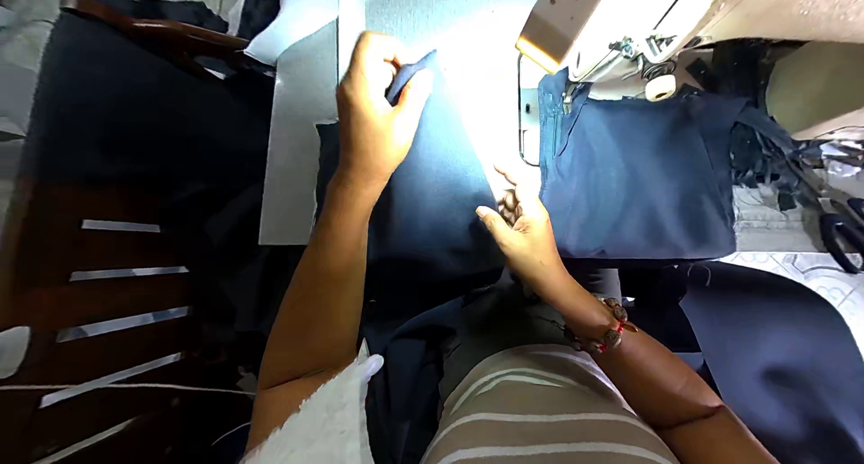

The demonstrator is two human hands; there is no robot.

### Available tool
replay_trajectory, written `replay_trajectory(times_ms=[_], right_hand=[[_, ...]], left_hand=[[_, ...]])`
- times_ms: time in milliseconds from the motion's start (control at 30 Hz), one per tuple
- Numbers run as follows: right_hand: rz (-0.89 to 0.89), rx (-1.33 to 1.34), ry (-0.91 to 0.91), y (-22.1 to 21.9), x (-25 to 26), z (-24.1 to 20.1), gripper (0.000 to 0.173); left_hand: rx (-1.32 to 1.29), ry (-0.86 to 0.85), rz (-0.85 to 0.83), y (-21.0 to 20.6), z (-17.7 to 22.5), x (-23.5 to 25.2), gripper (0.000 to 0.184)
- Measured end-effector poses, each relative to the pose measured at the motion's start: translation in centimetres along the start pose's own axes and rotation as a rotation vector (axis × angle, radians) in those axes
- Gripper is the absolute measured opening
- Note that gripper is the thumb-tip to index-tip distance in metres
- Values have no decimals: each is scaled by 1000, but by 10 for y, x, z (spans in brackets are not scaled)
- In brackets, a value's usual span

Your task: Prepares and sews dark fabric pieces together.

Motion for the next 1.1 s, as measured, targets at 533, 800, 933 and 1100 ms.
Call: replay_trajectory(times_ms=[533, 800, 933, 1100], right_hand=[[-45, -107, 330, 23, 4, -49, 19], [33, -250, 364, 21, 6, -45, 25], [23, -309, 405, 19, 5, -44, 24], [0, -352, 463, 15, -2, -48, 18]], left_hand=[[-385, 240, -304, 52, -11, -69, 17], [-203, 70, -206, 56, -7, -67, 20], [-38, -82, -162, 60, 1, -73, 19], [90, -189, -113, 65, 6, -86, 16]])
Point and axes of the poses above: each hand's wrist, its own x-axis towards the middle knuckle, its own y-axis out of the back of the hand, z = x × y, the point moved 8 cm from there along x, towards the middle knuckle, and after that the axes turned 1 degree about -x, right-handed, at the moved point
